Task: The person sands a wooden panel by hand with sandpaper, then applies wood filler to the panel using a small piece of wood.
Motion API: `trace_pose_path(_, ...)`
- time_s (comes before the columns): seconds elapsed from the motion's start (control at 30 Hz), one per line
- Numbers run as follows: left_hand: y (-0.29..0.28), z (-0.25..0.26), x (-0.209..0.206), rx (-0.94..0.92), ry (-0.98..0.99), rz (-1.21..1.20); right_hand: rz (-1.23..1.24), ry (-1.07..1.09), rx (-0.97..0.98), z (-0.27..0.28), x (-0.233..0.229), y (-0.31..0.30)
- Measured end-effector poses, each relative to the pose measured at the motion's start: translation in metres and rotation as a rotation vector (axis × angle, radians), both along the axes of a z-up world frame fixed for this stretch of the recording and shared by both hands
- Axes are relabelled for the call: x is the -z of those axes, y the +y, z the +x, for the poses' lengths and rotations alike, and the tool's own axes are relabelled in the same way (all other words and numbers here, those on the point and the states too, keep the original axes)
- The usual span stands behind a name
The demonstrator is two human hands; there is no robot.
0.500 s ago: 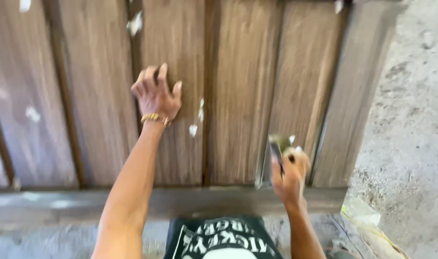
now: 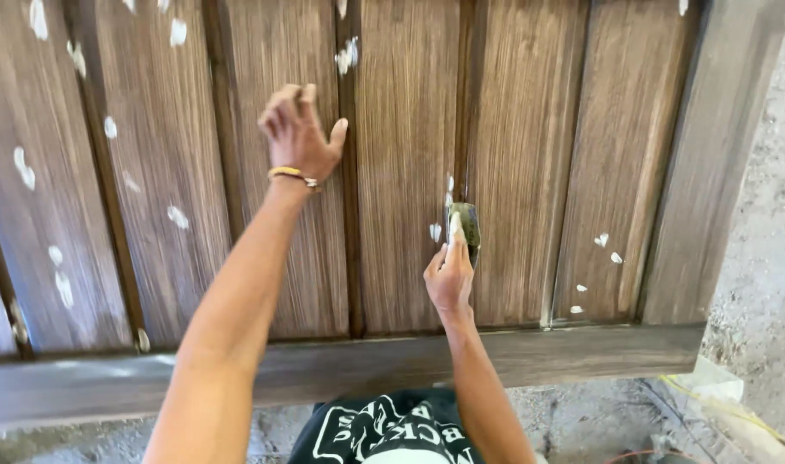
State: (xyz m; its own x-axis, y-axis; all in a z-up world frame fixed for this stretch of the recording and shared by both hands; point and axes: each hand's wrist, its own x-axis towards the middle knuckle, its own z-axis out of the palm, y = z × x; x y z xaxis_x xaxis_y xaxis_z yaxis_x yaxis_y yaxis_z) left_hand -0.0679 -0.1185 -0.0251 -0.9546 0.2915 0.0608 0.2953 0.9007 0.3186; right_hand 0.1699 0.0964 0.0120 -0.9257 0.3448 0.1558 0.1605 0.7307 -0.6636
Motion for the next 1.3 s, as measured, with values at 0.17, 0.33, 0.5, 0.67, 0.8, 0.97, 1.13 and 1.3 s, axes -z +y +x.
trace_pose_path(0.17, -0.020, -0.016, -0.012, 0.014, 0.142, -0.067, -0.132, -0.022, 0.158, -0.023, 0.033, 0.013)
trace_pose_path(0.33, -0.019, -0.025, -0.022, 0.013, 0.162, -0.040, 0.119, 0.070, -0.022, -0.210, 0.090, 0.048)
trace_pose_path(0.5, -0.025, -0.019, -0.022, 0.058, 0.041, -0.022, 0.108, -0.051, 0.049, -0.314, 0.072, 0.054)
trace_pose_path(0.67, -0.019, -0.028, -0.014, 0.020, 0.204, -0.029, 0.390, 0.229, -0.113, -0.242, 0.032, 0.030)
trace_pose_path(0.8, -0.023, -0.009, -0.018, 0.042, 0.088, -0.086, -0.055, -0.426, 0.015, -0.304, 0.085, 0.056)
trace_pose_path(0.97, -0.016, -0.033, -0.019, 0.019, 0.241, -0.039, 0.417, 0.354, -0.164, -0.319, 0.091, 0.076)
trace_pose_path(1.13, -0.020, -0.008, -0.021, 0.035, 0.102, -0.073, 0.185, 0.166, -0.069, -0.302, 0.096, 0.081)
trace_pose_path(1.3, -0.013, -0.038, -0.013, -0.021, 0.228, -0.041, -0.308, -0.021, -0.002, -0.339, 0.089, 0.083)
